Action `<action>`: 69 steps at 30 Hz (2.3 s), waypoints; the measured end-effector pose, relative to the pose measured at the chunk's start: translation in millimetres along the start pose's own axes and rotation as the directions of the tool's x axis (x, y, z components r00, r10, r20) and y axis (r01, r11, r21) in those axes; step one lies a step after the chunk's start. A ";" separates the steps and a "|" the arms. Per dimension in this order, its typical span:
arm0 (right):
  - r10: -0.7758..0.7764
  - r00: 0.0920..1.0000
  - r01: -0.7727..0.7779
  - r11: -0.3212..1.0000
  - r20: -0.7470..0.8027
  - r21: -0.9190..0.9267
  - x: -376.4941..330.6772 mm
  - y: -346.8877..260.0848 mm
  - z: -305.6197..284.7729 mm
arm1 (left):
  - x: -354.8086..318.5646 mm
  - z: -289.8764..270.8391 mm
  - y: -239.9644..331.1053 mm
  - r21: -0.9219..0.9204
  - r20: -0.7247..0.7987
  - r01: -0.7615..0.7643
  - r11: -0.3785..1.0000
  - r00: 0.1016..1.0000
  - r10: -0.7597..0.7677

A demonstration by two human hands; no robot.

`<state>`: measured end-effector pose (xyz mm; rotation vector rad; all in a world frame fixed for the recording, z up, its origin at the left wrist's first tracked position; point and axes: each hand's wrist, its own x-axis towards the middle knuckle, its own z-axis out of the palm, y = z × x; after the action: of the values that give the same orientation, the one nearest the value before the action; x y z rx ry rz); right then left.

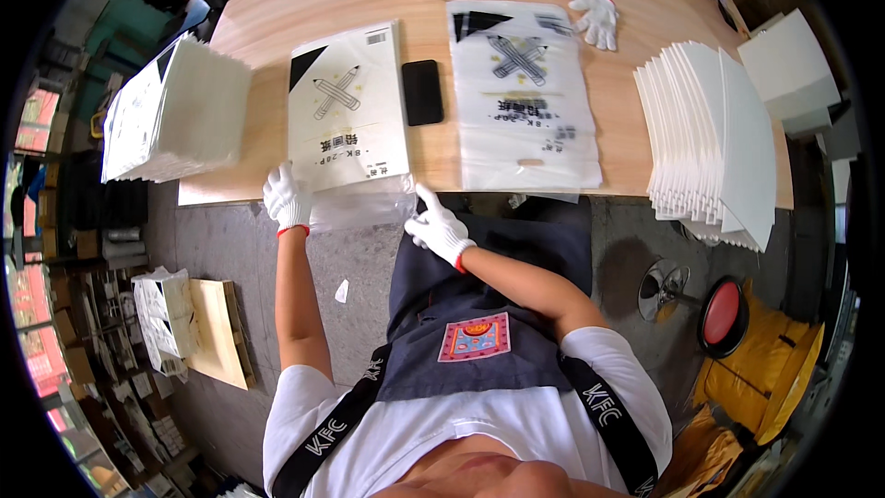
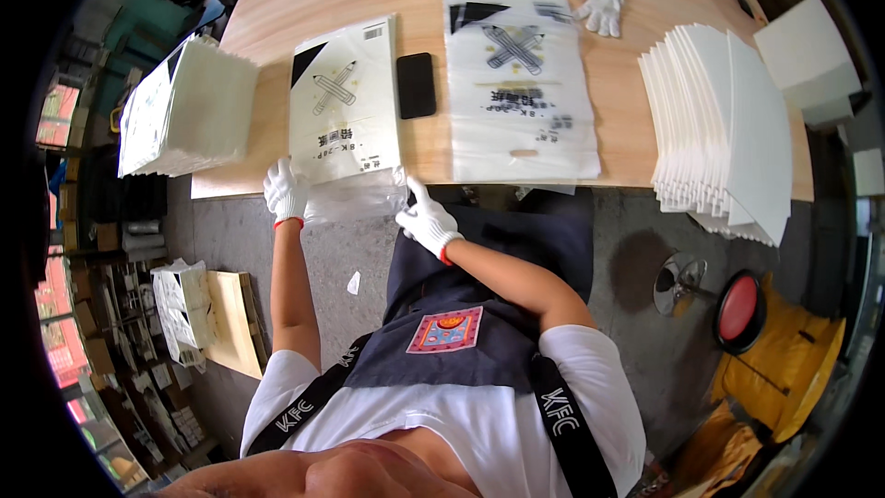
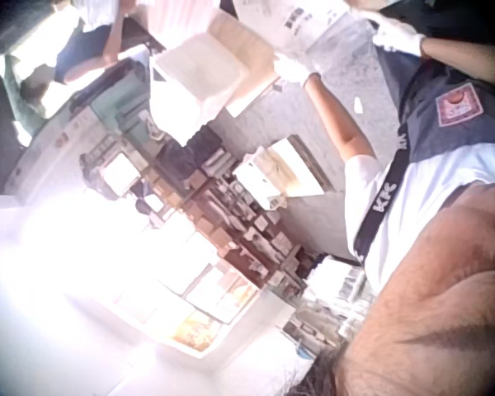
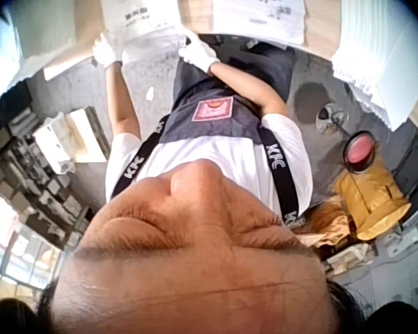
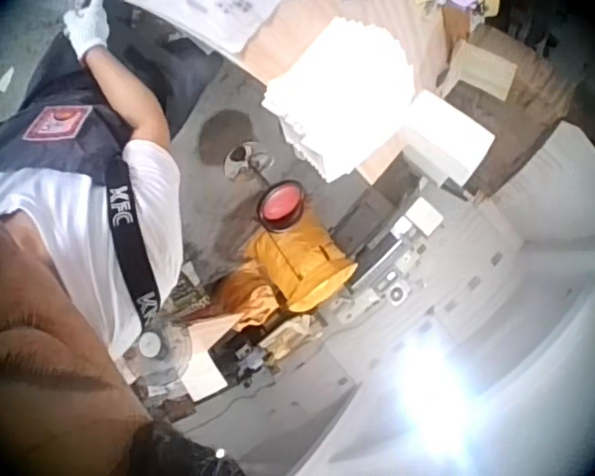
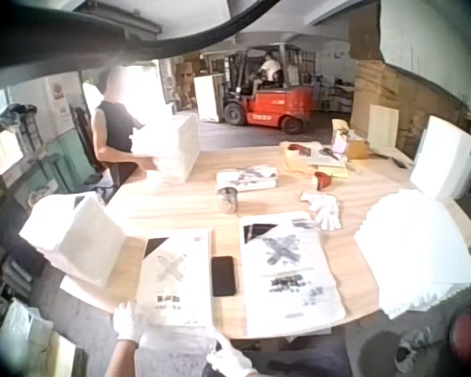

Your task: The person repeatedly picks up stacks of white paper, inserts them into clear plastic packaging, and places the sealed packages onto a pile on the table. The process is continuous and repetitive, with the person handling the paper and packaging materials by hand.

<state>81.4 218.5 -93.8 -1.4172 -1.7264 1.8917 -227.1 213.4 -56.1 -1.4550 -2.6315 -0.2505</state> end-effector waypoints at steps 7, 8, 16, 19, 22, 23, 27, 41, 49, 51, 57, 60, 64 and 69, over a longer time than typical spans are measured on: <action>0.073 0.995 -0.076 0.996 0.069 0.048 -60.0 60.4 -49.6 | -36.3 -19.4 215.6 -0.596 -0.148 -0.563 0.573 0.778 0.611; 0.072 0.996 -0.076 0.995 0.061 0.071 -65.3 64.1 -54.5 | -43.6 1.3 236.5 -0.623 -0.153 -0.612 0.487 0.707 0.691; 0.065 0.995 -0.042 0.957 -0.072 0.287 -107.6 77.0 -86.2 | -47.1 29.0 327.0 -0.365 0.363 -0.741 0.563 0.444 0.819; 0.020 0.995 0.025 0.901 -0.100 0.433 -109.2 80.2 -96.6 | -47.8 14.8 330.9 -0.432 0.408 -0.664 0.611 0.460 0.788; -0.023 0.987 0.111 0.808 -0.158 0.578 -102.0 61.8 -124.5 | -43.9 4.6 328.5 -0.504 0.378 -0.635 0.585 0.447 0.811; 0.032 0.977 0.101 0.800 -0.209 0.591 -96.0 51.0 -135.5 | -45.3 -3.3 331.9 -0.513 0.364 -0.637 0.575 0.446 0.818; 0.111 0.899 0.039 0.944 -0.425 0.328 -55.0 26.5 -183.7 | -51.2 14.3 337.6 -0.627 0.147 -0.625 0.464 0.490 0.859; -0.571 0.615 0.264 0.799 -0.544 -0.540 -108.4 48.6 -223.6 | -39.3 -64.5 380.6 -0.962 0.270 0.139 0.233 0.568 0.777; -0.395 0.803 0.279 0.911 -0.446 -0.303 -60.1 -20.0 -233.3 | -98.1 -122.4 389.4 -0.836 -0.087 -0.498 0.232 0.536 0.840; -0.767 0.589 0.534 0.606 -0.255 -0.589 -70.2 -26.5 -257.0 | -84.5 -119.4 385.3 -0.694 -0.164 -0.656 0.296 0.545 0.822; -0.691 0.457 -0.129 0.572 -0.561 -0.810 -242.5 -41.8 -307.3 | -74.9 -145.0 370.6 -0.263 -0.533 -0.879 0.396 0.475 0.700; -0.708 0.266 -0.688 0.337 -0.655 -0.643 -280.7 -27.4 -363.0 | -90.8 -167.3 403.8 -0.320 -0.631 -0.921 0.223 0.383 0.675; -0.567 0.520 -0.674 0.187 -0.639 -0.714 -282.6 -2.4 -411.5 | -127.8 -170.6 449.9 -0.735 -0.367 -0.678 0.008 0.408 0.836; -0.753 0.593 -0.522 -0.089 -0.286 -0.848 -312.5 -17.7 -403.9 | -156.4 -144.8 512.5 -0.915 0.166 0.399 0.051 0.258 0.952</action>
<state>535.0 267.0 136.5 -1.6646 -2.3934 -0.9844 294.4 322.5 99.5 -3.8397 -1.8167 -2.1034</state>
